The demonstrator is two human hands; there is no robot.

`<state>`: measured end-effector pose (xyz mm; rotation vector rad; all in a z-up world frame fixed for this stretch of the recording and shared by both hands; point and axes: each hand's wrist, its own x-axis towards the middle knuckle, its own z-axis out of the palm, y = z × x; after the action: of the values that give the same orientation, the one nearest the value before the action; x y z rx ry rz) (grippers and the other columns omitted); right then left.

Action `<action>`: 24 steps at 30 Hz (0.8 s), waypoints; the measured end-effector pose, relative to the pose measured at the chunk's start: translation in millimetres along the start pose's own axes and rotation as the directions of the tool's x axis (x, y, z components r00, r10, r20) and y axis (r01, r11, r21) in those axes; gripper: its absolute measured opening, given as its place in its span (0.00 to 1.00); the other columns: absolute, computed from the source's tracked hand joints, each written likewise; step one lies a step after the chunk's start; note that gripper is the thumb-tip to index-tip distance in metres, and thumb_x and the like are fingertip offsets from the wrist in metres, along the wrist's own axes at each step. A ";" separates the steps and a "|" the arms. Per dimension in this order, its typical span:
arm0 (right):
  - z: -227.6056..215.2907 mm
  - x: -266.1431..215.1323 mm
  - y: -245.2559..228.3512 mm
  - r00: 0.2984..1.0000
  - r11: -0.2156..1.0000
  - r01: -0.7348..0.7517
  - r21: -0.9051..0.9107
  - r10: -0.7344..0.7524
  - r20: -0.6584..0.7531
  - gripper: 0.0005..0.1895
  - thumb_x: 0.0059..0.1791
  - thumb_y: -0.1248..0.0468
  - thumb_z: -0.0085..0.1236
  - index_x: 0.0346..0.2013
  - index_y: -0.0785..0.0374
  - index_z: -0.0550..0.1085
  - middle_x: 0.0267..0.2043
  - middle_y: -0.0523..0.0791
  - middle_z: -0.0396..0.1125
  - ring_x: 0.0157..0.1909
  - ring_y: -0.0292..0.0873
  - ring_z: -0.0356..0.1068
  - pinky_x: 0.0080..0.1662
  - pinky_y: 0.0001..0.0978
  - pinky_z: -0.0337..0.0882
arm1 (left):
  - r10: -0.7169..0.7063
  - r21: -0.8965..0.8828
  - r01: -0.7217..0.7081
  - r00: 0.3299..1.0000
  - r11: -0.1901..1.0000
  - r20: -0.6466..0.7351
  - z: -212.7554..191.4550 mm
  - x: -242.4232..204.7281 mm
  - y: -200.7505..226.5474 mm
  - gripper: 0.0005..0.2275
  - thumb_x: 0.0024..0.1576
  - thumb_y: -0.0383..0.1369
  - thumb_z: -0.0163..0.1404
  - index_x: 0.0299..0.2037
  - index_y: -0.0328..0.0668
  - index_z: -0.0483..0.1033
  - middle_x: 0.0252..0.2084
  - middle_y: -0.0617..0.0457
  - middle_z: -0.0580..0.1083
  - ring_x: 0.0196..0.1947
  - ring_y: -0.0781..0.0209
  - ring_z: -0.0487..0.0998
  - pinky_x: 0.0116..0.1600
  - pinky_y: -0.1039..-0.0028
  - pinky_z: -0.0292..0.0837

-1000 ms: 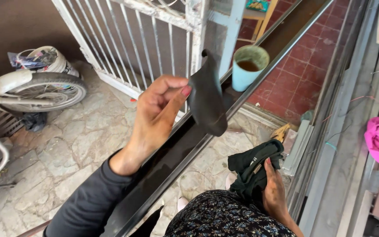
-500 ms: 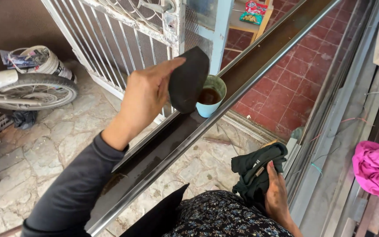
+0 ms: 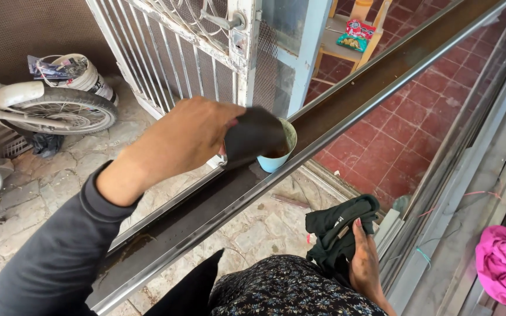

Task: Cleaning the interior of a long metal profile by wiping it with a cloth.

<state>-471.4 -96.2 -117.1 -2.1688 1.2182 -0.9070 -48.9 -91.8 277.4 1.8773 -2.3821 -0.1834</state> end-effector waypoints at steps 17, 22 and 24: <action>-12.7 6.1 23.6 0.999 1.000 0.003 0.018 -0.004 0.041 0.40 0.46 0.82 0.27 0.75 0.69 0.51 0.77 0.56 0.49 0.77 0.55 0.49 0.74 0.48 0.50 | 0.005 0.032 -0.013 0.972 0.999 0.236 -3.5 80.8 1.2 0.16 0.50 0.19 0.39 0.17 0.48 0.46 0.18 0.60 0.45 0.18 0.65 0.46 0.24 0.75 0.43; -11.5 -5.2 37.5 0.999 0.999 -0.033 0.022 0.032 0.039 0.38 0.49 0.81 0.29 0.76 0.66 0.50 0.77 0.55 0.50 0.74 0.55 0.53 0.70 0.49 0.55 | -0.114 0.011 0.118 0.925 0.993 0.363 -36.7 69.4 34.8 0.15 0.50 0.21 0.43 0.10 0.40 0.61 0.14 0.53 0.76 0.16 0.61 0.79 0.28 0.73 0.78; -15.4 -2.7 25.1 0.996 0.996 -0.078 0.033 0.077 0.054 0.39 0.48 0.80 0.28 0.76 0.66 0.50 0.77 0.56 0.50 0.75 0.56 0.52 0.71 0.50 0.53 | -0.146 0.107 0.115 0.926 0.988 0.349 -25.6 77.4 31.3 0.19 0.58 0.35 0.49 0.12 0.42 0.65 0.14 0.57 0.73 0.16 0.62 0.76 0.30 0.73 0.77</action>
<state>-497.6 -107.4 -125.0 -2.0893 1.2426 -0.8284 -93.0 -160.7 308.1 2.2103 -2.5179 -0.4802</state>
